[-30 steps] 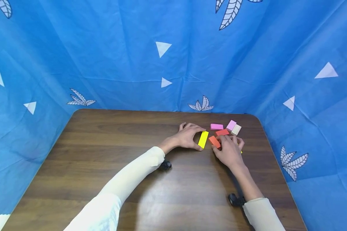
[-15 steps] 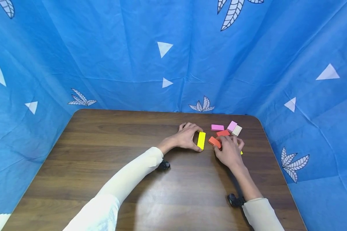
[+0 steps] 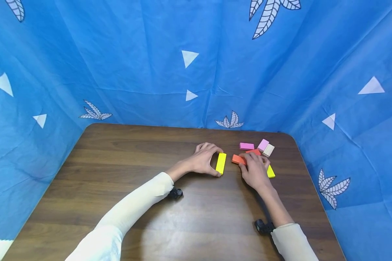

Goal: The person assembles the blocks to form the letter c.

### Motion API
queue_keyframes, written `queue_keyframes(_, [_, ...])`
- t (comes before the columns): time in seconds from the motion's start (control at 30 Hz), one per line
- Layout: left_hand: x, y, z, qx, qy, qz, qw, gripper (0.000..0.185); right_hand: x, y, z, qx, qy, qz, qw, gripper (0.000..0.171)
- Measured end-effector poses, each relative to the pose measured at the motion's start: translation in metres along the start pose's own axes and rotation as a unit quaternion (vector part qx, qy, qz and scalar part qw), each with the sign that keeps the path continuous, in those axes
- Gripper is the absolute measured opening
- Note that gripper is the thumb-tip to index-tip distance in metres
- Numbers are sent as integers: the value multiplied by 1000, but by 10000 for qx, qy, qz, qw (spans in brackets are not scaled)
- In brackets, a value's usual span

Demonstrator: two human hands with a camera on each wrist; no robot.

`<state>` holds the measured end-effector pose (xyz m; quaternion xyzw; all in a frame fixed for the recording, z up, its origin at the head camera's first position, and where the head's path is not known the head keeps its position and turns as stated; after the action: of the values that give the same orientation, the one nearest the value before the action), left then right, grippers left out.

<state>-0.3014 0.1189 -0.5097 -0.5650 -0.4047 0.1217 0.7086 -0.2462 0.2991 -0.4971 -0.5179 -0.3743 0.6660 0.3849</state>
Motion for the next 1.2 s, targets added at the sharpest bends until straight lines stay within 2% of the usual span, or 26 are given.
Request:
queue_keyframes(0.23, [-12, -10, -24, 55, -30, -120, 9999, 89, -10, 10, 6, -179, -49, 66, 9998, 36])
queue_keyframes(0.37, [-27, -21, -40, 123, -155, -289, 9994, 89, -19, 15, 11, -241, -106, 136, 9996, 36])
queue_keyframes(0.67, [-65, -40, -75, 320, -324, -254, 9986, 93, -41, 32, 26, -491, -119, 210, 9985, 39])
queue_keyframes(0.97, [-88, -52, -110, 538, -431, -328, 9971, 95, -73, 42, 38, -433, -524, 340, 9971, 34])
queue_keyframes(1.2, [-107, -57, -138, 567, -592, -313, 9961, 95, -87, 55, 40, -561, -555, 399, 9961, 35])
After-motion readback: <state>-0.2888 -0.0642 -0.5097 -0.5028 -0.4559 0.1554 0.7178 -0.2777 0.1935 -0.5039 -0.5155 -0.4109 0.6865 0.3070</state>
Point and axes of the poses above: each hand's wrist, its own z-axis towards the middle knuckle, its own y-axis out of the palm, x = y × z, the point moved 9 cm from there along z, towards the middle knuckle
